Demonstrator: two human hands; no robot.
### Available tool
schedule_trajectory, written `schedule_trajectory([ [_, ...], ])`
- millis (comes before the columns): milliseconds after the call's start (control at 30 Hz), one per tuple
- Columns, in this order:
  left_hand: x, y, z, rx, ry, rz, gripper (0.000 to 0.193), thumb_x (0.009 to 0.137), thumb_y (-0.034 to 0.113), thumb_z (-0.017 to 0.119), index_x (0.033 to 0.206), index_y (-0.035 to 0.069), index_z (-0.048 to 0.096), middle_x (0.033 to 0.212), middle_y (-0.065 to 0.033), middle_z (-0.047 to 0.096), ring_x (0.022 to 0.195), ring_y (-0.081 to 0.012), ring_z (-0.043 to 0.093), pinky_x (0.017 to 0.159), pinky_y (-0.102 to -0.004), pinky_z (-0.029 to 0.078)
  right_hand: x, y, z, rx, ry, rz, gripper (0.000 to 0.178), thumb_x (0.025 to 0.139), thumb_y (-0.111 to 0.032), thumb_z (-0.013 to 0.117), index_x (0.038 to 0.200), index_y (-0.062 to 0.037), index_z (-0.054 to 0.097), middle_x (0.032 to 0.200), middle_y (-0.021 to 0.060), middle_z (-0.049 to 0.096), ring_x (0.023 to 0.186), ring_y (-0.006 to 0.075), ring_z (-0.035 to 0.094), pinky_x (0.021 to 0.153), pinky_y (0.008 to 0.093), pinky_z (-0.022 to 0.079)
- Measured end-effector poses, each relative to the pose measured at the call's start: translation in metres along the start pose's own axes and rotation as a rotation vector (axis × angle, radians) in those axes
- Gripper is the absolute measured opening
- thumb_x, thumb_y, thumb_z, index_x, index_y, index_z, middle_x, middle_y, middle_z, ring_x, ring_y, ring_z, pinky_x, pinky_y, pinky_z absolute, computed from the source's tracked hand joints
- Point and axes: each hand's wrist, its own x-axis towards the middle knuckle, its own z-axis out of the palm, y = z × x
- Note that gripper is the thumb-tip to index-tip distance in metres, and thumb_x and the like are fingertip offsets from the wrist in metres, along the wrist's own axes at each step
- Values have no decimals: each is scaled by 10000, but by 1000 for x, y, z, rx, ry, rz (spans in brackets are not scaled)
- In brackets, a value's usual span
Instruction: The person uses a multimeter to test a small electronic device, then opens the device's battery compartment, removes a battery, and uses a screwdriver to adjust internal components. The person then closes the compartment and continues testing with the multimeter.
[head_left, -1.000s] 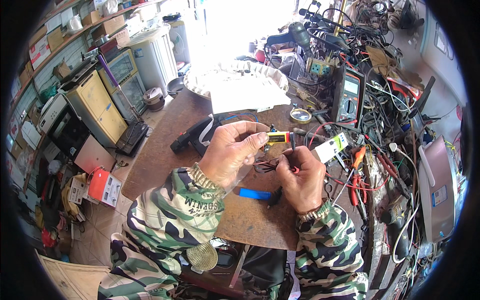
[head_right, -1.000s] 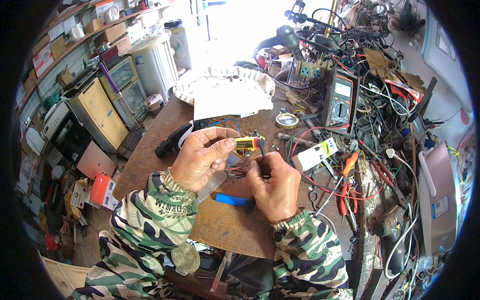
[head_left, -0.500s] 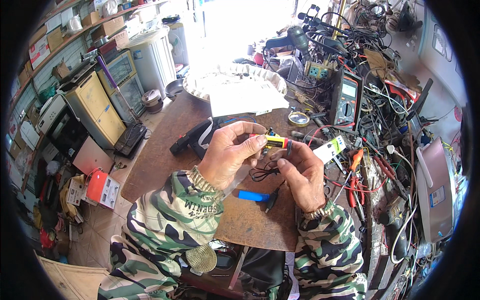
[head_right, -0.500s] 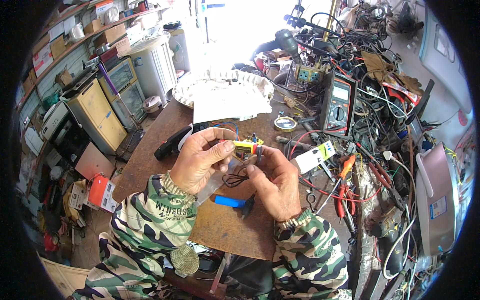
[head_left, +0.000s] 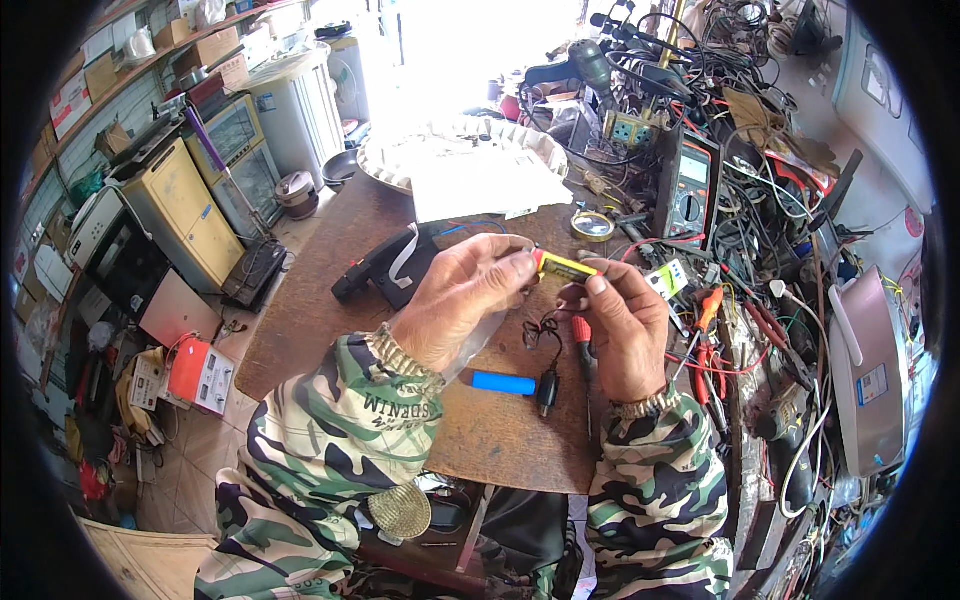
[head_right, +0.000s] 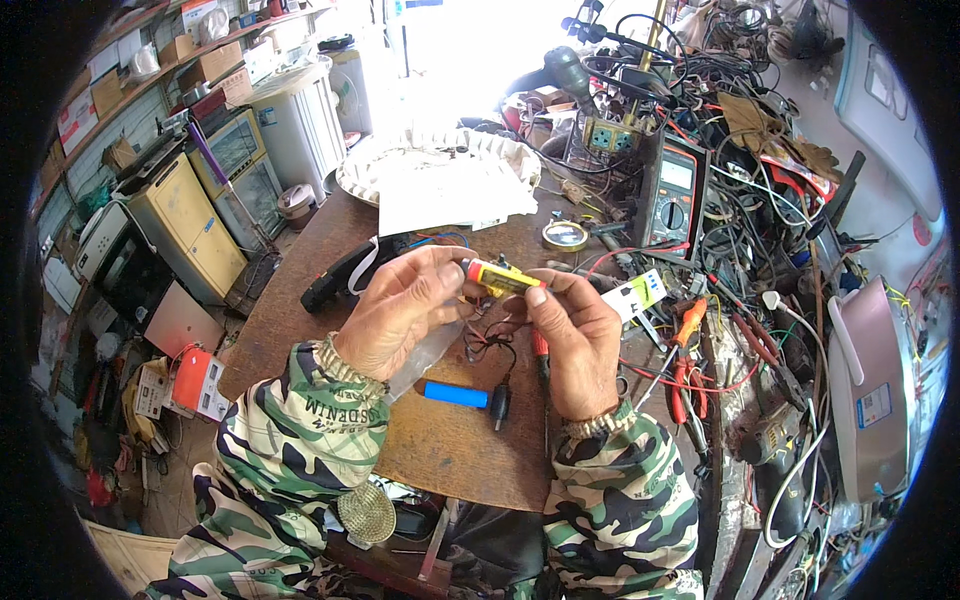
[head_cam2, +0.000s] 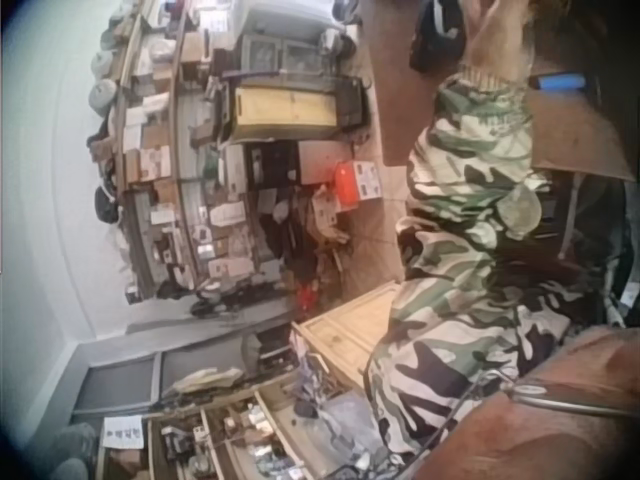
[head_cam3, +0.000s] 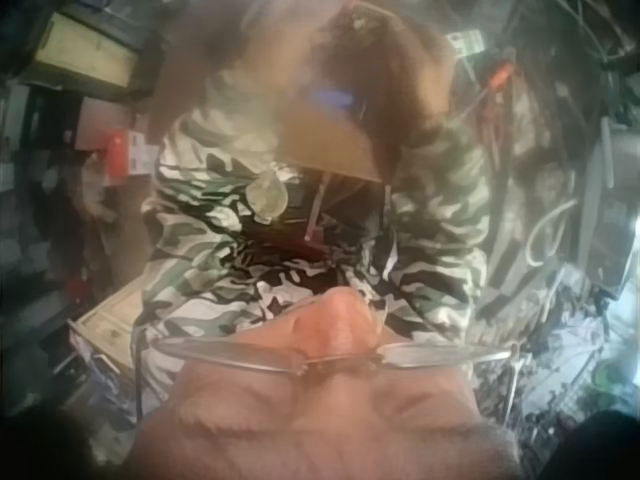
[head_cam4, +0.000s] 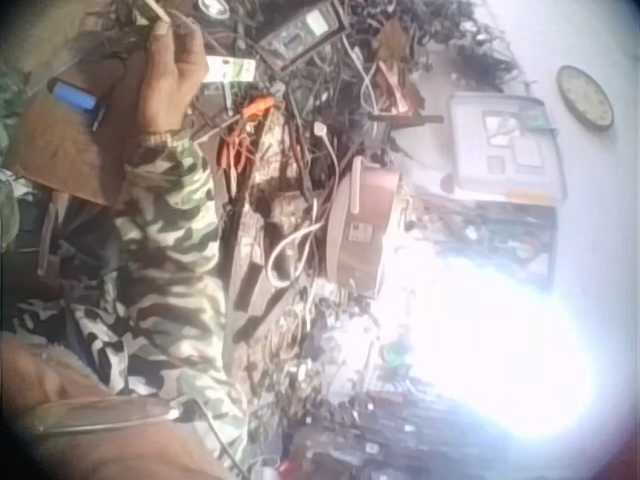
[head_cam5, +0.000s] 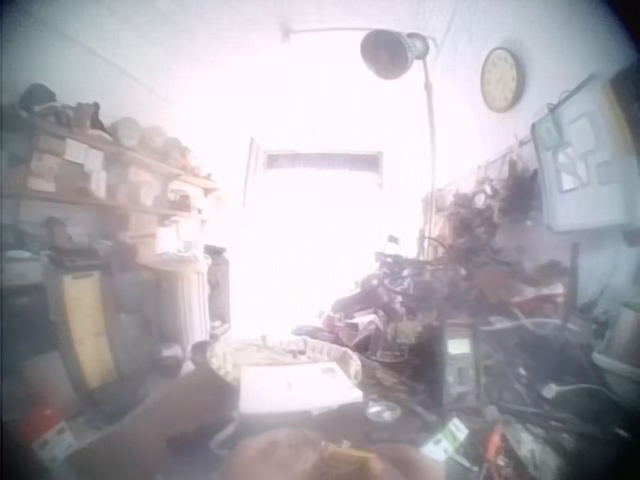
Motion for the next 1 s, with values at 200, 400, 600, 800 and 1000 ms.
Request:
schedule_trajectory([
  [200,2,-11,3,313,-329,5,576,962,48,675,1476,-46,434,1392,-108,569,1299,-191,547,1125,-354,439,6,0,-11,130,40,3,279,1012,-116,653,1209,77,611,995,164,722,870,223,713,784,353,605],
  [400,3,-15,1,282,-281,-78,389,1004,-2,593,1389,-47,557,1306,-105,653,1176,-159,628,1024,-314,513,6,-1,-9,138,23,42,265,1008,-124,662,1182,73,621,991,171,733,828,225,723,753,344,605],
  [600,0,-11,2,260,-268,-149,374,1021,18,582,1391,-36,562,1278,-106,670,1017,-138,685,883,-296,578,6,-2,-10,77,67,50,257,999,-140,681,1137,72,635,954,168,734,793,218,721,701,340,609],
  [800,1,-11,2,272,-283,-152,391,1024,36,586,1406,-39,551,1301,-102,660,1013,-146,679,880,-303,581,7,-4,-10,98,52,68,258,1000,-144,680,1126,77,636,956,171,731,799,213,718,695,339,611],
  [1000,1,-13,0,296,-286,-153,417,1027,124,623,1398,-40,526,1324,-91,647,1076,-144,653,916,-301,553,9,-2,-11,152,84,43,246,1020,-139,642,1136,78,627,974,187,727,803,240,721,730,354,612],
])
